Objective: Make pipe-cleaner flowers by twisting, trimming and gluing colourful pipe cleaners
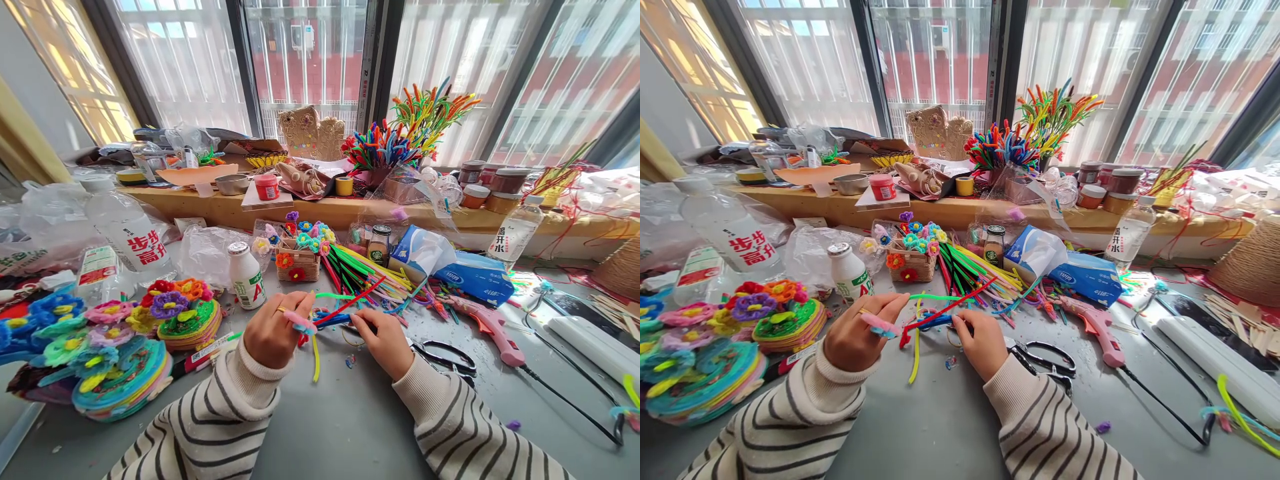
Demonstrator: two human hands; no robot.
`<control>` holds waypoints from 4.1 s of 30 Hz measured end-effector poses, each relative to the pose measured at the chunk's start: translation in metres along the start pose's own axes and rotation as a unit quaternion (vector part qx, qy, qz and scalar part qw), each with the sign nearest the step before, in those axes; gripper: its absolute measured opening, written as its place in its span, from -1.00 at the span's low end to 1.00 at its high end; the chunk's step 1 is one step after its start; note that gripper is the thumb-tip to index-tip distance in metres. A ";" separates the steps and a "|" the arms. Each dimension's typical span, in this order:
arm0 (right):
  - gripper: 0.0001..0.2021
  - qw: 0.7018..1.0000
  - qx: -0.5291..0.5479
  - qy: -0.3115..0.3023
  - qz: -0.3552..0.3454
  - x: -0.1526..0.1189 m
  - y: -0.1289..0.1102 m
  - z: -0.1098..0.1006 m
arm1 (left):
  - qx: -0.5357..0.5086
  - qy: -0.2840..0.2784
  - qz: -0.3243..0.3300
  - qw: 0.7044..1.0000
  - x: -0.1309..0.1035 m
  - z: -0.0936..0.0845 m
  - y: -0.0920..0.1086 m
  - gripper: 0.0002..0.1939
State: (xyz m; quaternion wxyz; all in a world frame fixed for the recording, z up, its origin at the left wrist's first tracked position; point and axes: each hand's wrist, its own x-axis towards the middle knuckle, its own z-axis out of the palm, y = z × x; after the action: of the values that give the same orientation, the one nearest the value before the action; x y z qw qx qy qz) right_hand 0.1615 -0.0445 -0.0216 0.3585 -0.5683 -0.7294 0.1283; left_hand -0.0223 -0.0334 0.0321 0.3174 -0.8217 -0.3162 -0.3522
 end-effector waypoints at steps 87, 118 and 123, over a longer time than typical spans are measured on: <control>-0.77 0.902 0.375 -0.198 0.082 0.003 -0.017 -0.023 | -0.430 -0.173 -0.067 0.883 -0.020 0.038 0.016 -0.81; -0.79 0.977 0.073 -0.148 -0.132 0.002 -0.013 -0.023 | -0.451 -0.295 -0.172 0.825 -0.015 0.028 0.023 -0.72; -0.76 0.958 -0.116 -0.090 -0.246 0.001 -0.014 -0.022 | -0.600 -0.382 -0.289 0.640 -0.015 0.036 0.022 -0.68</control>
State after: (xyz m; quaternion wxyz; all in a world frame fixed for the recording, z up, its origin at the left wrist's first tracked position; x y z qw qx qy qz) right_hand 0.1659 -0.0531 0.0025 0.2430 -0.3955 -0.8857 0.0011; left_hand -0.0005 -0.0243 -0.0067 -0.5130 -0.7597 -0.3500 -0.1931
